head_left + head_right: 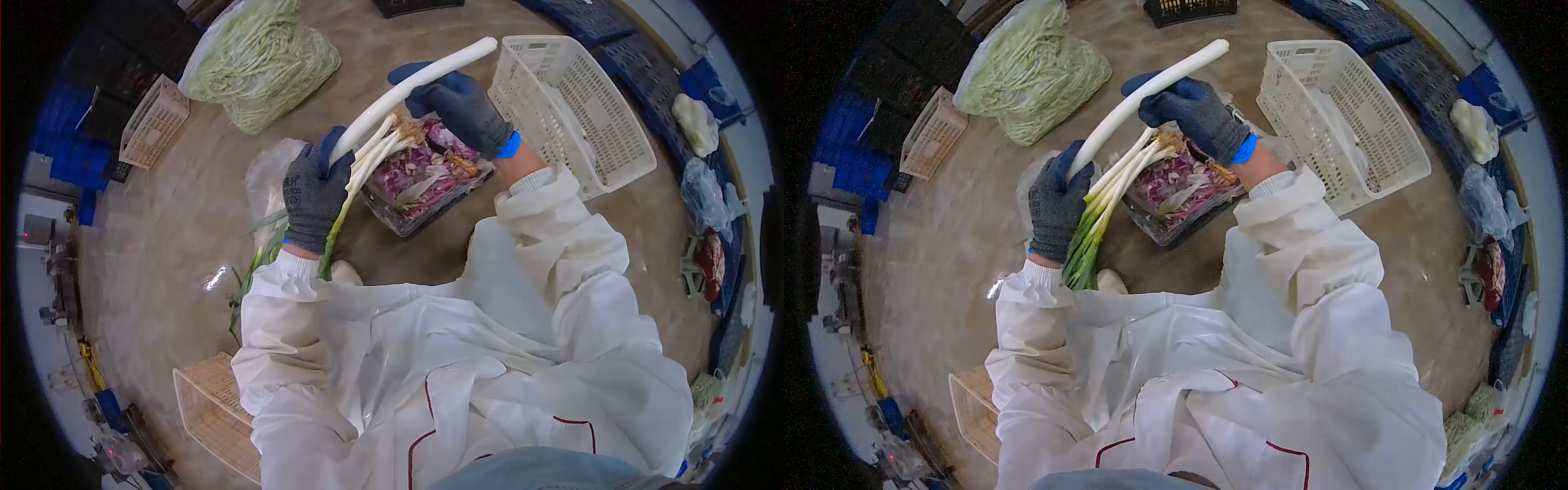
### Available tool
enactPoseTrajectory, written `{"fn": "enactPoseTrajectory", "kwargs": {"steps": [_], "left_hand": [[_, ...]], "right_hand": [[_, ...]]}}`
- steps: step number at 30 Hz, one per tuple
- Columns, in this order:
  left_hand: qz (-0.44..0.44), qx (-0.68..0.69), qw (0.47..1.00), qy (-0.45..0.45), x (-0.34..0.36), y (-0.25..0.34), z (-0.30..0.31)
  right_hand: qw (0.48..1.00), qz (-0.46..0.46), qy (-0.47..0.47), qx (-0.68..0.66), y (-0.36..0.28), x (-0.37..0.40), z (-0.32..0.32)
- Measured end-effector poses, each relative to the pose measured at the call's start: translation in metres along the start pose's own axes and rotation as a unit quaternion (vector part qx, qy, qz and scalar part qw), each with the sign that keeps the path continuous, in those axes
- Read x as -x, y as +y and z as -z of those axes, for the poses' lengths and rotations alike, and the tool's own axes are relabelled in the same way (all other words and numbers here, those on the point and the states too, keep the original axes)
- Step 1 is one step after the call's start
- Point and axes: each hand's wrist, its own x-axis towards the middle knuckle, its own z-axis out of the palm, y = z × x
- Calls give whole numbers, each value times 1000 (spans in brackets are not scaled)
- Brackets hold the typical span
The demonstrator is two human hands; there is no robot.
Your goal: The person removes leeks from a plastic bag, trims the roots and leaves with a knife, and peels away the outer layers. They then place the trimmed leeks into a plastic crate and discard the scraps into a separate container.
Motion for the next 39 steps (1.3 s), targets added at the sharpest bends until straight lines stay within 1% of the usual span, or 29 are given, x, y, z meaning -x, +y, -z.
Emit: {"fn": "enactPoseTrajectory", "kwargs": {"steps": [3,6,9,10,11,12,13,16,17,18,19,20,23,26,27,28,29,31,34,35,37,39], "left_hand": [[-38,17,998,45,3,-4,-6],[-74,11,994,79,0,-2,-4],[10,119,993,16,-1,-11,-6],[81,185,977,-64,0,-13,-3],[151,249,946,-143,-3,-4,8],[220,309,899,-219,-4,1,14],[223,393,860,-236,-2,1,10],[209,417,835,-293,-4,7,9],[233,434,818,-296,-3,8,6],[237,446,811,-296,-3,6,4],[239,457,804,-295,-3,4,2],[242,469,797,-294,-4,3,1],[313,489,761,-289,-4,0,-2],[309,477,776,-272,1,-9,-7],[243,379,857,-250,4,-8,-9],[171,273,920,-223,7,-5,-13],[95,161,964,-191,8,-3,-15],[78,92,979,-161,8,-8,-18],[37,-18,991,-126,10,-8,-19],[20,-56,991,-116,10,-7,-20],[10,-80,991,-111,11,-2,-20],[4,-96,990,-108,12,-1,-22]], "right_hand": [[1000,-1,-19,-8,4,1,6],[998,-52,21,37,15,0,13],[999,-42,1,-31,16,1,9],[999,-43,-14,-31,13,1,7],[998,-44,-29,-30,7,1,3],[998,-46,-44,-30,3,1,1],[997,-51,-40,-29,0,2,-1],[998,-65,-17,-8,-6,4,-2],[997,-72,-1,10,-7,4,-2],[996,-77,15,29,-7,3,-1],[997,-64,36,21,-2,1,-1],[996,-74,46,21,-1,0,1],[991,-101,75,39,-2,0,4],[984,-115,103,91,-7,1,2],[980,-119,115,107,-5,0,3],[977,-122,127,122,-3,-1,3],[981,-104,119,115,1,-1,3],[987,-67,103,101,9,-1,4],[987,-75,65,130,10,-2,6],[990,-63,60,108,14,-2,8],[996,-39,51,65,26,-2,12],[993,-69,61,70,25,-2,11]]}}
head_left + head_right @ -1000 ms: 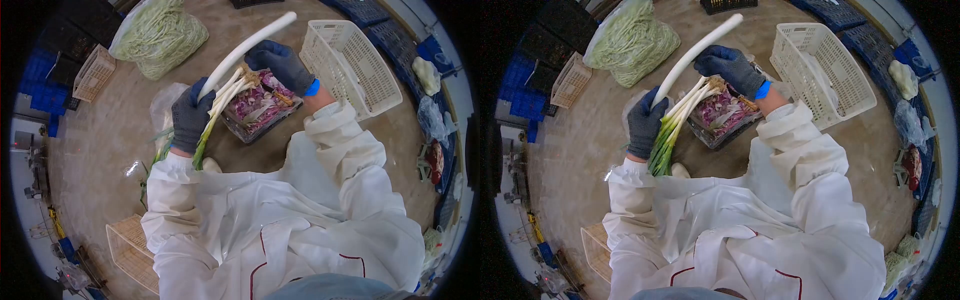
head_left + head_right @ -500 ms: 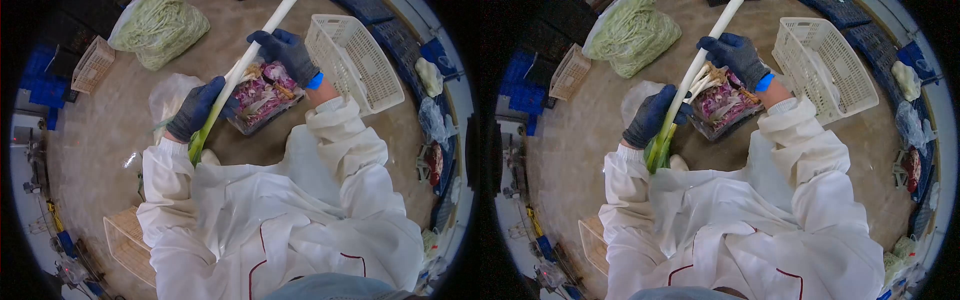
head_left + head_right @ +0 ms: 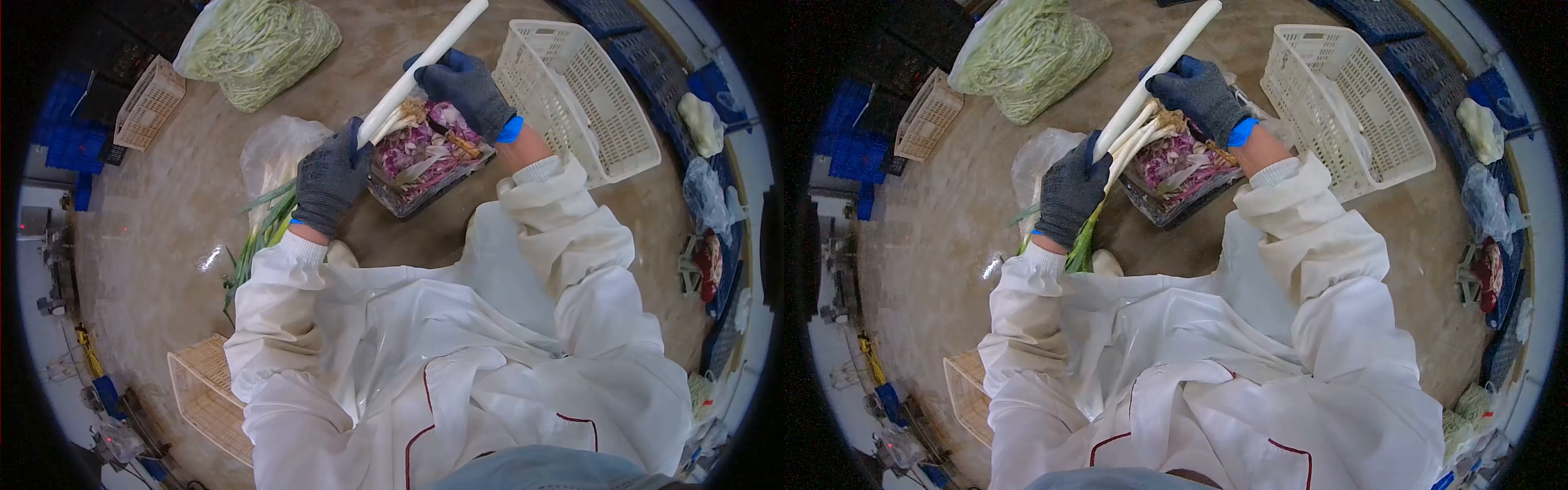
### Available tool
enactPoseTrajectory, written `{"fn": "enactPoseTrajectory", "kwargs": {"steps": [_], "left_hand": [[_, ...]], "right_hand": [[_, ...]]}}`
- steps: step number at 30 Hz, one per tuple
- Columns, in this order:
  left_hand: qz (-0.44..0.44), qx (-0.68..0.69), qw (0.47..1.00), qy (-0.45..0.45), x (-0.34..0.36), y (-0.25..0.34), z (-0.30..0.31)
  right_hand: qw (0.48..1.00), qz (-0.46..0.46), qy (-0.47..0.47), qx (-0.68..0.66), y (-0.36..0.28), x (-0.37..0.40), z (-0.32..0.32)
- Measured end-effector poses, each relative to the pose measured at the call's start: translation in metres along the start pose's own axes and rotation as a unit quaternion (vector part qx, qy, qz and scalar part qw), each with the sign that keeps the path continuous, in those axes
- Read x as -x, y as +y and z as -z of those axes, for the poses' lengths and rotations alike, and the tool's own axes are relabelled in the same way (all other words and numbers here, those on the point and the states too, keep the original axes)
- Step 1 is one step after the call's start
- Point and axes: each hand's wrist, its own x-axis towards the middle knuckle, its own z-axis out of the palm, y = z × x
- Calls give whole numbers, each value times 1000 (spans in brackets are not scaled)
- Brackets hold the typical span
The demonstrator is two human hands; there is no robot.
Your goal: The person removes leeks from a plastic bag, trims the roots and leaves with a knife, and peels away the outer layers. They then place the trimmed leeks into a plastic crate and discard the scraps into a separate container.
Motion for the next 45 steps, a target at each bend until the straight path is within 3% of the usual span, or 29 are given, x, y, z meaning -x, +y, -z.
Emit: {"fn": "enactPoseTrajectory", "kwargs": {"steps": [4,7,11,14,17,20,23,24,26,29,31,32,34,35,38,39,41,42,43,45], "left_hand": [[-11,-13,1000,20,1,-2,-3],[14,-18,1000,-11,2,10,3],[37,44,997,-42,0,14,7],[-27,24,999,7,1,8,5],[8,27,999,-23,0,8,8],[-1,72,997,-32,-1,5,7],[10,220,973,-66,1,-6,-4],[60,320,935,-142,-1,0,8],[154,499,804,-283,-2,12,38],[172,575,683,-417,0,13,55],[164,597,656,-433,6,8,53],[173,599,648,-437,9,9,56],[188,609,623,-454,9,4,63],[182,600,638,-447,9,1,67],[165,576,687,-411,11,-5,79],[172,554,724,-374,11,-6,79],[184,506,790,-293,11,-10,72],[194,428,853,-229,11,-18,61],[143,325,921,-162,10,-24,52],[34,103,994,-24,9,-35,36]], "right_hand": [[999,-3,-10,-39,-7,2,-3],[996,-94,-4,-2,-16,5,-9],[998,-62,-12,-14,-17,4,-10],[999,-41,-24,-3,-17,5,-8],[999,-35,-35,20,-17,6,-7],[998,-24,-48,36,-13,5,-4],[997,16,-55,49,-5,2,1],[996,34,-53,62,-5,2,1],[989,101,-29,105,-3,2,4],[948,250,55,188,1,-4,18],[847,326,155,391,1,-15,42],[907,278,201,243,7,-20,53],[932,204,283,101,9,-26,75],[933,166,320,28,11,-30,88],[926,42,353,129,47,-42,144],[927,-20,262,266,47,-41,144],[843,-138,62,515,45,-32,142],[824,-184,-40,534,34,-20,127],[793,-231,-142,545,24,-11,107],[792,15,-171,586,22,-7,90]]}}
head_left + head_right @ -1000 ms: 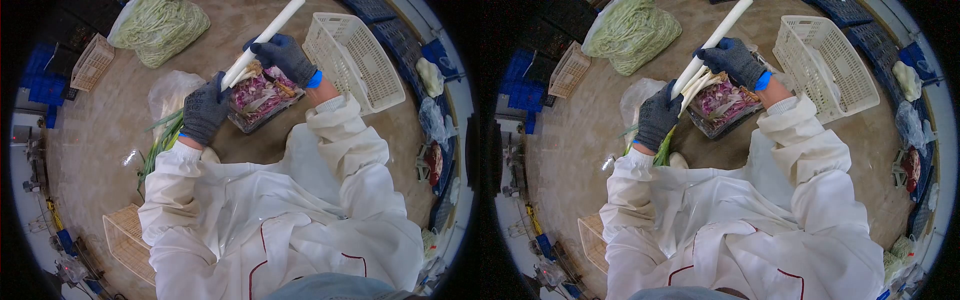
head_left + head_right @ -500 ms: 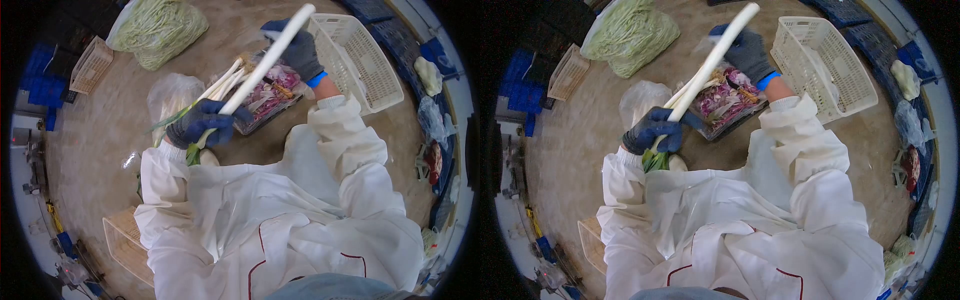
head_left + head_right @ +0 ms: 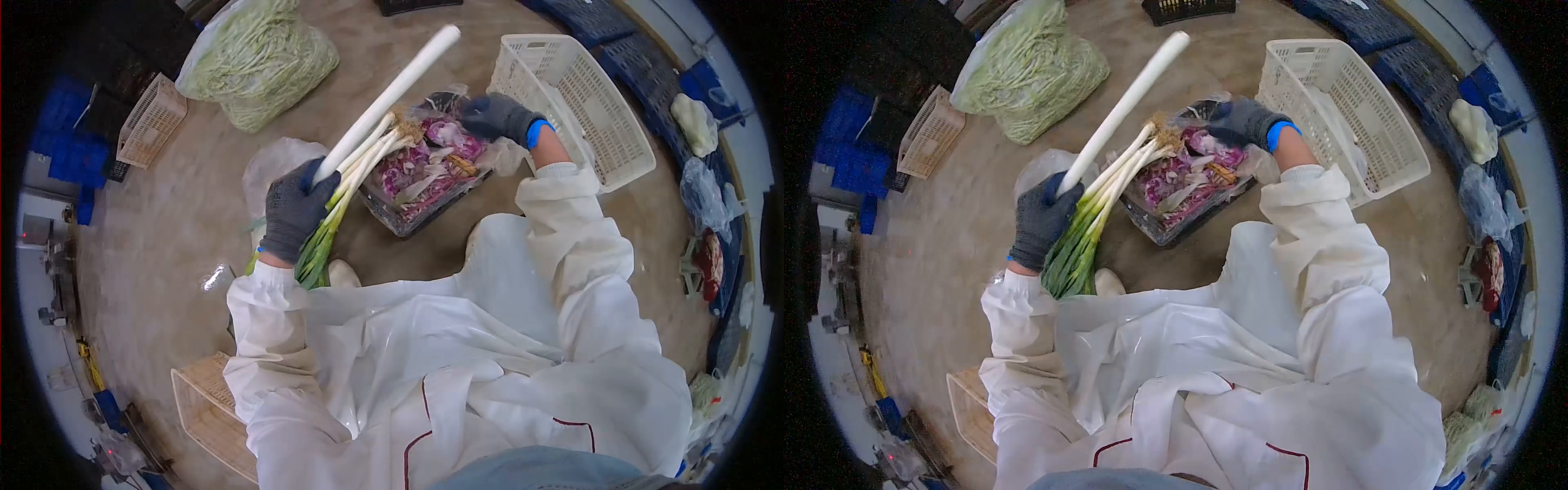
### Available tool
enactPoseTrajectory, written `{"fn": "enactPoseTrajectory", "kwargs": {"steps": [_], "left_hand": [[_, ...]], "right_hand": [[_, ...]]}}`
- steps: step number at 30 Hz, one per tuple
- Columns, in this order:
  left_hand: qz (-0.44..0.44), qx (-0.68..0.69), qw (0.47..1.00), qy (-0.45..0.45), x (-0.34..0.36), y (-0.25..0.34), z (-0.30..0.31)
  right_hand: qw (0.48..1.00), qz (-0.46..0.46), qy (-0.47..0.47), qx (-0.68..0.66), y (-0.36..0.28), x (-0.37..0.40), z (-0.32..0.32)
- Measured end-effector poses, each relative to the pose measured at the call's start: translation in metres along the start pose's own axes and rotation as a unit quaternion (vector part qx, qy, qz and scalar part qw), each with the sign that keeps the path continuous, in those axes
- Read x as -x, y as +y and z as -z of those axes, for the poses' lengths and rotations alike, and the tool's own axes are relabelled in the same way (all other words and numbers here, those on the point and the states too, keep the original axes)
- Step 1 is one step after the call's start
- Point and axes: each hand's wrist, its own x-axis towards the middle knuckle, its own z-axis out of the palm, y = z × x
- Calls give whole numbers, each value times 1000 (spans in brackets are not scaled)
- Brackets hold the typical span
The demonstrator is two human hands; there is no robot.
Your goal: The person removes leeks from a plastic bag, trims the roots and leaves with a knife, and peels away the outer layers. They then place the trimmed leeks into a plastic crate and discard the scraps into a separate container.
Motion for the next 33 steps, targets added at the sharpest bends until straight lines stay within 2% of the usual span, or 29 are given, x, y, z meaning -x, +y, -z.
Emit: {"fn": "enactPoseTrajectory", "kwargs": {"steps": [1,2,4,5,8,9,11,14,15,18,21,24,27,30,33], "left_hand": [[-74,-83,991,78,-1,-10,-8],[-76,-150,981,97,-2,-5,-8],[-82,-284,946,131,-3,9,-5],[-100,-340,918,178,-3,13,-7],[-43,-431,882,187,-1,29,-6],[-68,-375,904,195,-2,28,-6],[-119,-258,937,204,-6,25,-6],[-111,-89,981,133,-7,14,-14],[-119,-85,981,128,-7,11,-17],[-128,-185,966,129,-6,21,-13],[-119,-211,962,125,-5,25,-12],[-125,-177,965,149,-5,24,-15],[-116,-239,953,145,-2,20,-12],[-130,-320,925,159,-1,24,-6],[-145,-403,886,180,-1,32,-6]], "right_hand": [[954,-30,1,-299,-8,1,-2],[820,-56,4,-569,-17,1,0],[766,0,29,-643,-44,2,17],[734,29,41,-677,-54,1,22],[596,28,37,-802,-61,-8,18],[594,18,39,-803,-62,-8,19],[624,24,70,-778,-67,-7,21],[658,29,111,-744,-71,-8,18],[669,30,124,-732,-72,-8,16],[671,43,148,-725,-63,-13,9],[660,18,199,-724,-70,-12,8],[709,1,187,-680,-79,-3,20],[709,-3,162,-687,-78,3,29],[671,-16,169,-722,-61,-1,28],[685,-62,188,-701,-60,-2,26]]}}
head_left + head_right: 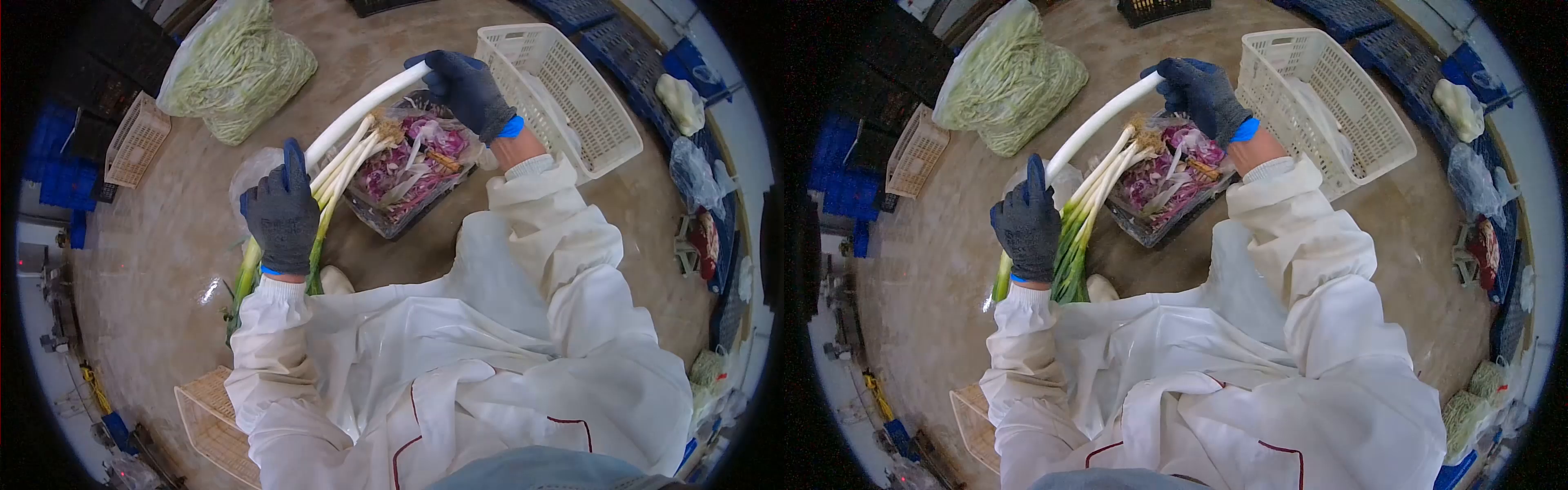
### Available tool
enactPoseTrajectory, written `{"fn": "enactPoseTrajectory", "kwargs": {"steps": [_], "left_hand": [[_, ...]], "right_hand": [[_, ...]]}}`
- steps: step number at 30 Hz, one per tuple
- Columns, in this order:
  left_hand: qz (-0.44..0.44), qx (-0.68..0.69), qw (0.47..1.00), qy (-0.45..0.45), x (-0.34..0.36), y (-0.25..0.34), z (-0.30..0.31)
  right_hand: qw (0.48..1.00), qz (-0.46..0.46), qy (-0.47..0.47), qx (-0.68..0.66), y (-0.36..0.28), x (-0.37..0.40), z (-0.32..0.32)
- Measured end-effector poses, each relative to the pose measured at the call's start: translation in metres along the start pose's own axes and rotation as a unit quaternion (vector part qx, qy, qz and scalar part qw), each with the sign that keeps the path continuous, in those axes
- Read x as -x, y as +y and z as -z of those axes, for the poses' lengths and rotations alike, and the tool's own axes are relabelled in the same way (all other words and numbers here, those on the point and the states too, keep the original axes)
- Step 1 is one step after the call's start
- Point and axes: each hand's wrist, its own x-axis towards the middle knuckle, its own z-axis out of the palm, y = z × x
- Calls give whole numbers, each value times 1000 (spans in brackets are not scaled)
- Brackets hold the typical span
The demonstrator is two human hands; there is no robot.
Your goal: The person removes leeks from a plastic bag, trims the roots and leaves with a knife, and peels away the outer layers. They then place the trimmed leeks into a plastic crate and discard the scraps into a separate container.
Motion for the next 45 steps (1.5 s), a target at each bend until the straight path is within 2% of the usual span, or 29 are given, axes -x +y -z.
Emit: {"fn": "enactPoseTrajectory", "kwargs": {"steps": [3,6,9,12,15,18,21,24,30,36,39,42,45], "left_hand": [[-8,-22,1000,5,1,3,1],[-6,-34,999,2,0,6,3],[-1,-9,1000,-5,0,8,6],[19,57,998,-14,1,7,1],[18,91,996,-5,4,1,-6],[27,41,999,-20,4,1,-3],[13,18,999,-32,3,6,1],[0,45,999,-2,4,7,-2],[7,34,999,-22,2,7,2],[20,105,994,-29,4,2,-4],[5,96,995,-20,4,1,-4],[0,88,996,-32,4,4,-2],[7,103,994,-28,4,6,-4]], "right_hand": [[985,74,5,154,-4,7,-3],[997,58,-21,41,5,-1,5],[994,88,6,66,11,-2,4],[989,124,-7,83,8,1,1],[993,112,-24,-31,4,0,-8],[996,12,-57,-72,0,2,-7],[996,73,-22,40,12,-2,-5],[999,49,4,-9,8,1,-7],[998,59,5,3,10,-1,-3],[995,90,-10,46,-2,8,-14],[994,72,-26,80,-3,7,-12],[981,105,-20,164,1,5,-7],[998,46,18,41,2,7,-13]]}}
